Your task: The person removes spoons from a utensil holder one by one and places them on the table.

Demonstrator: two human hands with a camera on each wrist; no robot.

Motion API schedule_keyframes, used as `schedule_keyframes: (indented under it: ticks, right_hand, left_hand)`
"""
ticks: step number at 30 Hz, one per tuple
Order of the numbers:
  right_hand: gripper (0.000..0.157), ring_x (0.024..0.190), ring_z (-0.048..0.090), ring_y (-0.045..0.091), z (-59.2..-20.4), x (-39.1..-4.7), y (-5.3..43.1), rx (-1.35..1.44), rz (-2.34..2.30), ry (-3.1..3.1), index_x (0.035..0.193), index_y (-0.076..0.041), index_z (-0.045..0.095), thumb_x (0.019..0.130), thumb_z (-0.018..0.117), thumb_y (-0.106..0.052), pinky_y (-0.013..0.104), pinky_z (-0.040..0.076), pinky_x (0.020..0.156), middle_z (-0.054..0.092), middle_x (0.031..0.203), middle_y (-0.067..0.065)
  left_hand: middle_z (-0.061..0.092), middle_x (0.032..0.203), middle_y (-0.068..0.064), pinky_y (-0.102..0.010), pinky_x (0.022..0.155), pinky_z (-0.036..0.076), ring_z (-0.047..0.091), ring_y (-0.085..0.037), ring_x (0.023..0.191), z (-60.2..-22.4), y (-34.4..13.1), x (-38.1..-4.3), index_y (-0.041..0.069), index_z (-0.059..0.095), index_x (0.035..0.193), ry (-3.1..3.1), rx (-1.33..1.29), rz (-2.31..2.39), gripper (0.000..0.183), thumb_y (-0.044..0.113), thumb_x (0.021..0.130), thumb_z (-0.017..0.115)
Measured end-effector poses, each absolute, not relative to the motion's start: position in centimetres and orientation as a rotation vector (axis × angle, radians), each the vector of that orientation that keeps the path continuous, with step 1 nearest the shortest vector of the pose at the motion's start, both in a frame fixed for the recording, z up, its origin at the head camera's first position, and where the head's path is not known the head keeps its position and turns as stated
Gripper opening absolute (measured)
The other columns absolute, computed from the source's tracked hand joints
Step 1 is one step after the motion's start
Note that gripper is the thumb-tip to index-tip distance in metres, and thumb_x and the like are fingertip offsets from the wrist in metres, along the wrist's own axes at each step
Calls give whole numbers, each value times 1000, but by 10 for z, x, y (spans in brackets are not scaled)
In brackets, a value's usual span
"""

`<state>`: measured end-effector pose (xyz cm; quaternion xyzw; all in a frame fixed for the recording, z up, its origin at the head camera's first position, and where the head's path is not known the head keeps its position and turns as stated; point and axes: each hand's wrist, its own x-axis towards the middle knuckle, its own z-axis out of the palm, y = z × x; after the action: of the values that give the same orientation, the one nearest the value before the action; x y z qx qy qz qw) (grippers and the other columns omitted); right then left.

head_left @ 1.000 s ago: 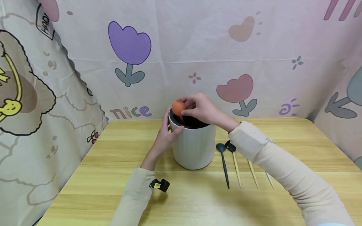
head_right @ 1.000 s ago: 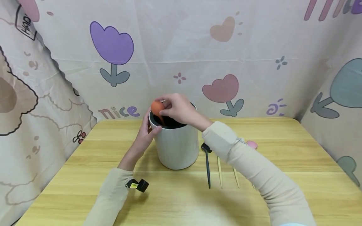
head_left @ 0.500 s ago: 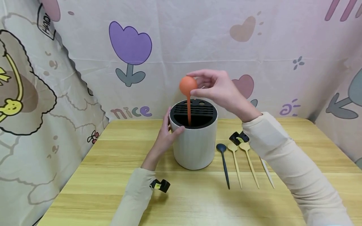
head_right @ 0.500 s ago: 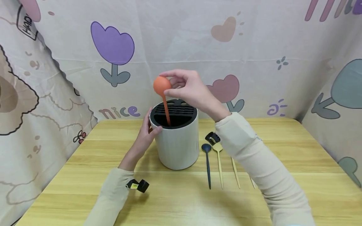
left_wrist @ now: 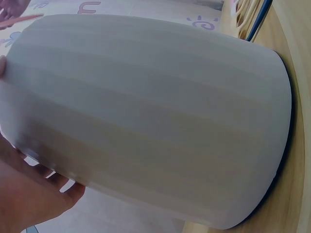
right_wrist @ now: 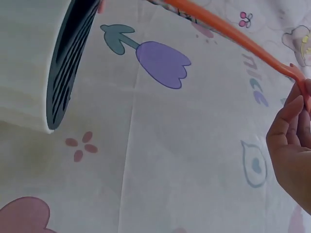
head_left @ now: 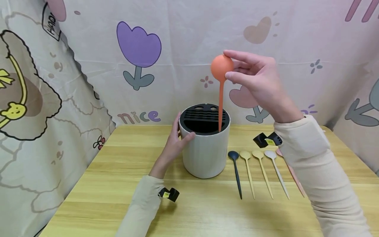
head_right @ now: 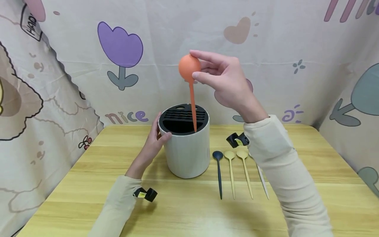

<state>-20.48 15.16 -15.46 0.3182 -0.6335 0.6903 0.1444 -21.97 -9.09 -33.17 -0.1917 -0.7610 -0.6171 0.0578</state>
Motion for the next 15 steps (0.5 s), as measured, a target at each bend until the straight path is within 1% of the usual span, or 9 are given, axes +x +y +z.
schedule_keyframes:
  ticks: [2,4,9,12,15]
  right_hand:
    - [42,85,67,20,-156,-204,156,890,2005,-1835,119,0,68,79,70,12,23,52,81,69,100,13]
    - [43,86,68,19,-159,-205,159,833,1996,-1894,118,0,68,77,71,12,23,52,81,70,100,11]
    - [54,92,68,17,-179,-211,171,688,1983,-2086,125,-2,64,74,76,9,23,53,77,71,103,6]
    - [59,93,68,16,-195,-218,176,662,1989,-2143,130,2,59,74,76,11,23,54,77,72,102,5]
    - [59,93,68,13,-209,-222,181,651,1919,-2218,132,2,57,76,75,9,23,53,78,72,101,3]
  left_hand:
    - [14,159,-5,-58,107,27,22,-33,140,-331,-90,-220,22,8,156,-2299,-594,-1868,106,67,77,62]
    - [14,159,-5,-58,107,27,22,-33,140,-331,-90,-220,20,8,156,-2291,-601,-1872,108,69,76,62]
    - [14,159,-6,-59,107,26,21,-33,140,-333,-89,-220,19,8,156,-2283,-606,-1877,103,61,79,63]
    - [13,159,-6,-60,107,25,20,-33,141,-333,-90,-218,21,8,156,-2287,-600,-1872,102,61,80,62]
    - [13,160,-5,-59,108,25,20,-32,141,-332,-90,-217,21,8,156,-2288,-603,-1869,102,62,79,62]
